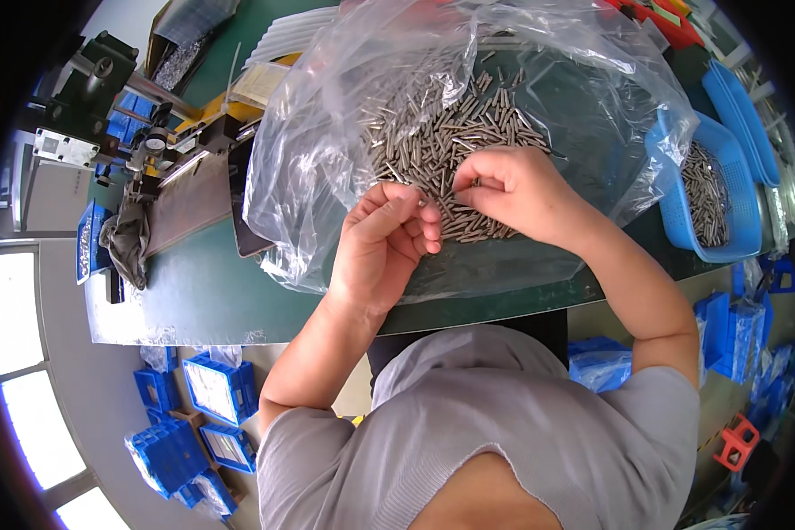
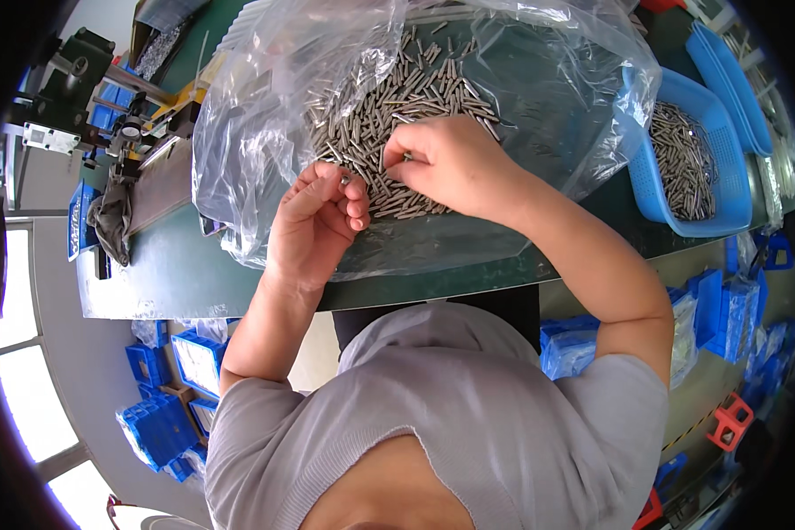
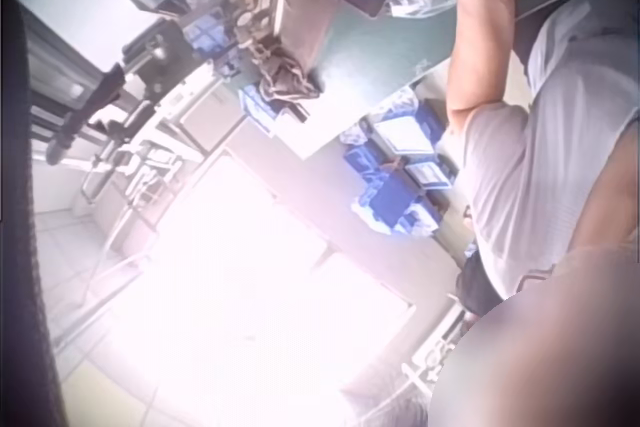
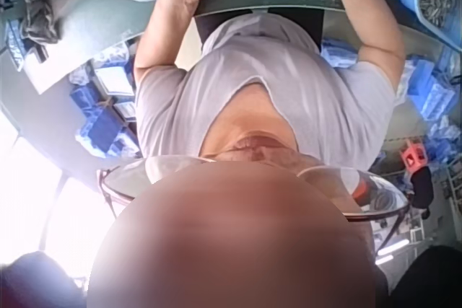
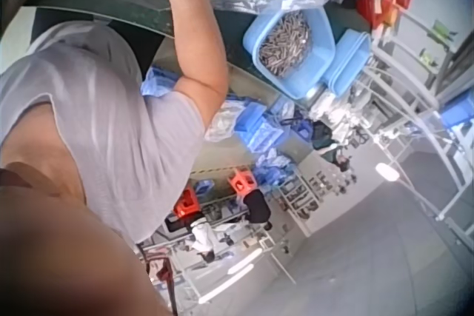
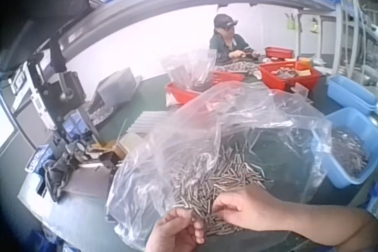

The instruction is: Sorting small metal pins from a plastic bag into a bin.

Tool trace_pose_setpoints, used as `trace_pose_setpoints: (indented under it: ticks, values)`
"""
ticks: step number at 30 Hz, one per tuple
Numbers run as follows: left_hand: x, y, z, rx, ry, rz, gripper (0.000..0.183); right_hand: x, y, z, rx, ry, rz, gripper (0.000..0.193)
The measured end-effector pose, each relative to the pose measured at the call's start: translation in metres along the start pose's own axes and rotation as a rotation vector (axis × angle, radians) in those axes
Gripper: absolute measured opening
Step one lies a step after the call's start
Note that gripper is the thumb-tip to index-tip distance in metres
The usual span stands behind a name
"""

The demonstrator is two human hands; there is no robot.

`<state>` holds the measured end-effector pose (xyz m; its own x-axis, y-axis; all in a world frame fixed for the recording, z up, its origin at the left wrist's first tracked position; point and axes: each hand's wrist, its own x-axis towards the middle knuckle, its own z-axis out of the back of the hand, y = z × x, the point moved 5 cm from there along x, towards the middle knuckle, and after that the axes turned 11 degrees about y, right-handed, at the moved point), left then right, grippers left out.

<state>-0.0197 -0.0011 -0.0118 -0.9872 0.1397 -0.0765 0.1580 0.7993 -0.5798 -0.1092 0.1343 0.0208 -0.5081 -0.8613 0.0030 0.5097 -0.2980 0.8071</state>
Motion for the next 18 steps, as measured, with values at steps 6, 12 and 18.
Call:
trace_pose_setpoints:
  ticks: [6,12,18]
  values:
    - [-0.001,0.001,0.0,0.008,-0.018,0.009,0.01,-0.006,0.011,-0.008,-0.479,0.066,0.046,0.012]
    - [0.0,0.002,0.0,0.06,0.026,0.028,0.01,-0.006,0.01,-0.002,-0.334,0.007,0.115,0.011]
    - [-0.002,0.007,-0.006,0.094,0.011,0.129,0.009,-0.008,0.015,0.006,0.164,0.068,-0.013,0.007]
